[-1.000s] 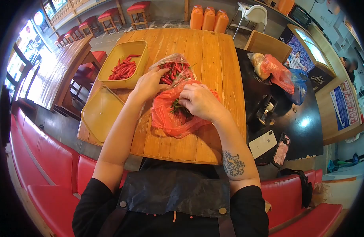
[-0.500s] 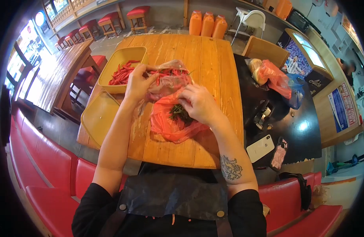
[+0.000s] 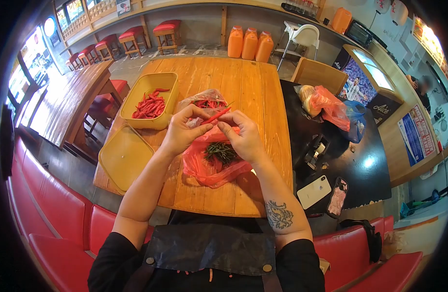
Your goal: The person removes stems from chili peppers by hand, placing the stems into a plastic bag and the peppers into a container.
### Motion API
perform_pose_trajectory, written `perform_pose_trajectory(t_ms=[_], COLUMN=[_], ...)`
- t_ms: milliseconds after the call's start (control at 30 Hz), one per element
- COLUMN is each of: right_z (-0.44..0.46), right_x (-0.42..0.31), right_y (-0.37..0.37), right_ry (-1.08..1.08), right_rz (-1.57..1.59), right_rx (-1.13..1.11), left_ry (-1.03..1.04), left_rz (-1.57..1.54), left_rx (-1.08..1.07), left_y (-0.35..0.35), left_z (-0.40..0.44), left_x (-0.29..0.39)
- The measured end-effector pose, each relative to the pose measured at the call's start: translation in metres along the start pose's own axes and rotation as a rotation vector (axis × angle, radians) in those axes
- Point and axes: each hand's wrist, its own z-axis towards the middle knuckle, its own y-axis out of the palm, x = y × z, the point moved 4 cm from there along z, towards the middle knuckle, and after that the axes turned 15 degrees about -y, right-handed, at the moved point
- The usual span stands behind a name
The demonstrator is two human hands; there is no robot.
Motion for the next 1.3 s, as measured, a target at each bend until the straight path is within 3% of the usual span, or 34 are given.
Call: perform_pose_trajectory(t_ms=[133, 300, 467, 633, 800, 900, 967, 1067, 1167, 1267, 1300], right_z=[0.0, 0.0, -0.001, 0.001, 0.002, 0.002, 0.004, 0.004, 0.0, 0.0, 0.0], right_x=[0.001, -0.006, -0.009, -0.012, -0.012, -0.016, -0.025, -0.023, -0.01, -0.006, -0.006], right_y=[0.0, 0.003, 0.006, 0.003, 0.006, 0.008, 0.006, 0.006, 0.002, -0.001, -0.002], right_ry=[-0.037, -0.103, -0.048, -0.16, -0.174, -0.13, -0.125, -0.131, -0.096, -0.1, -0.074], right_rz=[-0.057, -0.104, -0.042, -0.118, -0.163, -0.105, -0.13, -0.204, -0.207, -0.204, -0.214], right_rx=[-0.03, -0.087, -0.095, -0.077, -0.103, -0.111, -0.103, -0.092, -0.068, -0.039, -0.032], left_ry=[0.002, -0.103, -0.033, -0.031, 0.028, -0.001, -0.167, -0.125, -0.167, -0.31, -0.258], left_rz=[0.129, 0.048, 0.119, 0.046, 0.185, 0.115, -0.177, -0.332, -0.303, -0.498, -0.474], left_rx=[0.049, -0.088, -0.111, -0.118, -0.053, -0.058, -0.152, -0.149, -0.171, -0.239, -0.218], left_y=[0.0, 0.008, 0.01, 0.009, 0.006, 0.007, 0.009, 0.01, 0.007, 0.006, 0.005], left_z=[-0.003, 0.0, -0.002, 0.003, -0.001, 0.004, 0.003, 0.007, 0.005, 0.003, 0.004], left_x=[0.005, -0.011, -0.007, -0.02, -0.004, -0.017, -0.014, -0.022, -0.016, -0.016, -0.012])
